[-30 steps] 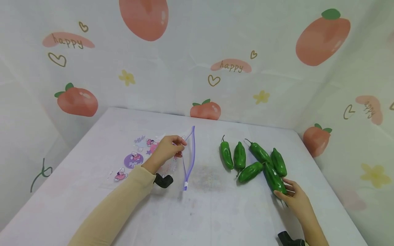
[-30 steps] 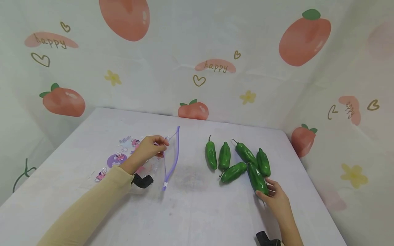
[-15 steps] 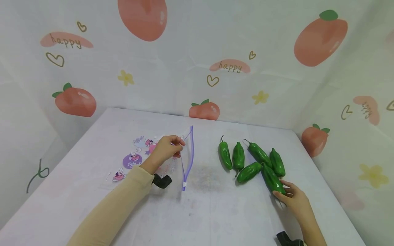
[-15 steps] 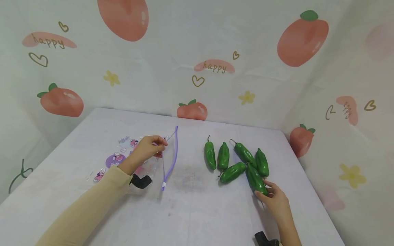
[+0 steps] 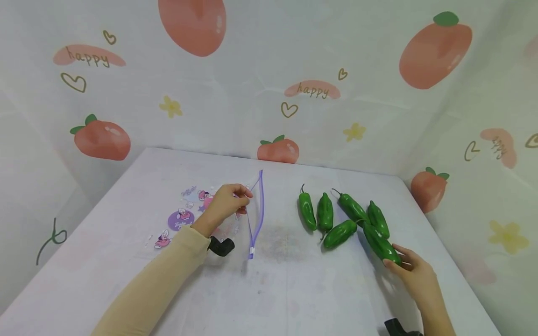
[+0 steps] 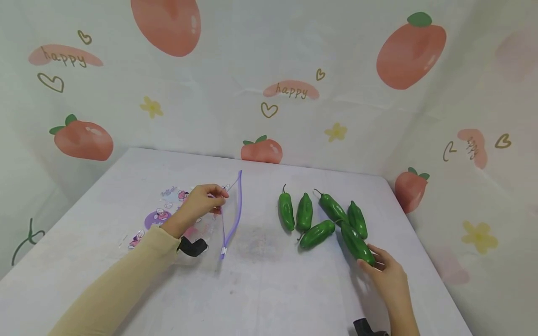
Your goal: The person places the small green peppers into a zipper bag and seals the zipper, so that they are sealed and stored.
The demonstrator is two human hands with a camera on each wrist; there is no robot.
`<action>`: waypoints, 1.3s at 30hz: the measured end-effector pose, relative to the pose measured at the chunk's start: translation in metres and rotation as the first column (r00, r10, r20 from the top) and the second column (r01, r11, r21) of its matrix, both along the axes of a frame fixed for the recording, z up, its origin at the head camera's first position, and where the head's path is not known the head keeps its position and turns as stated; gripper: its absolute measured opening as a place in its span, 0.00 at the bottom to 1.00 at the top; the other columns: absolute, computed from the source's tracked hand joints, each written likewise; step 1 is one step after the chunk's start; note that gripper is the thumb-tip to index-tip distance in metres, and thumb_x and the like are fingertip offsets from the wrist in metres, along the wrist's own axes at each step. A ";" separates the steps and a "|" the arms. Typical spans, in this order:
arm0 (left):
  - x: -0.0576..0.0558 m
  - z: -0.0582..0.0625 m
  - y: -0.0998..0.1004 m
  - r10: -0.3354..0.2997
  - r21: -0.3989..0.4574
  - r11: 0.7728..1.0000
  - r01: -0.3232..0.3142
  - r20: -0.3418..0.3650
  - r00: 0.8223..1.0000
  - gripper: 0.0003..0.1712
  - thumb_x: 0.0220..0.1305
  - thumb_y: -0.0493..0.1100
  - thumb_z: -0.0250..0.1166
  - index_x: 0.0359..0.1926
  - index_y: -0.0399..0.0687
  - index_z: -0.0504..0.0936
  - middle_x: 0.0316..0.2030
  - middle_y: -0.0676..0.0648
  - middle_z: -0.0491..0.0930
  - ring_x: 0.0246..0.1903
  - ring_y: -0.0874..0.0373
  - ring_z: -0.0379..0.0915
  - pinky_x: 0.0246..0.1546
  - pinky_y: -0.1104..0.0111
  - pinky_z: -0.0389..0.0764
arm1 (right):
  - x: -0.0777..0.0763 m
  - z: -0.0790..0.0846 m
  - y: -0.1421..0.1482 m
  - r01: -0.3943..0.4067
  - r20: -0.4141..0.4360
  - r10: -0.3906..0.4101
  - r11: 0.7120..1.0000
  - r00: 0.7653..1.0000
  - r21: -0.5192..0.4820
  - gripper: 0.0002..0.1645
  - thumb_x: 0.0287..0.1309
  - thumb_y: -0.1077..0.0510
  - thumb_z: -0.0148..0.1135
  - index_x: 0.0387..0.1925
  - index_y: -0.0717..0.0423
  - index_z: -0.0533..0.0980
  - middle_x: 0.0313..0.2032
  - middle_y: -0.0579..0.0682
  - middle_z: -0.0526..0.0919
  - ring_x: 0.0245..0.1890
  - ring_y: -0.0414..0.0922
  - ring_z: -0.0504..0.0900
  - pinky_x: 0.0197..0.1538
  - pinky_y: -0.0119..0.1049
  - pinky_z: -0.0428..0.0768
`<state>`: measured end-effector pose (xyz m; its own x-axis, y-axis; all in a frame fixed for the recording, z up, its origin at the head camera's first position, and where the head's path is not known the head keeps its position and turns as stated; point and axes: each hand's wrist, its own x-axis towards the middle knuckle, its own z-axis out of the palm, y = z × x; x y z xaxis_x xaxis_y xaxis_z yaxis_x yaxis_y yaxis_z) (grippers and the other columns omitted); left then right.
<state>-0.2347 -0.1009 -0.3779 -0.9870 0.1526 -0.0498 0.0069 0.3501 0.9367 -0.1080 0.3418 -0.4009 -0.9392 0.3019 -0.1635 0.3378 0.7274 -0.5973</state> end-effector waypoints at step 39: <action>0.001 -0.002 0.004 0.000 0.031 1.000 0.000 0.017 1.000 0.10 0.61 0.33 0.60 0.43 0.35 0.81 0.37 0.42 0.75 0.25 0.57 0.76 0.31 0.68 0.85 | -0.042 0.030 -0.161 -0.382 -0.354 0.299 0.904 0.886 -0.193 0.33 0.52 0.56 0.72 0.61 0.49 0.74 0.48 0.53 0.83 0.49 0.47 0.81 0.48 0.34 0.83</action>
<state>-0.2341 -0.0964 -0.3798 -0.9861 0.1543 -0.0614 -0.0088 0.3209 0.9471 -0.1499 0.1803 -0.3712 -0.9905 -0.0575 0.1250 -0.1352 0.5755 -0.8065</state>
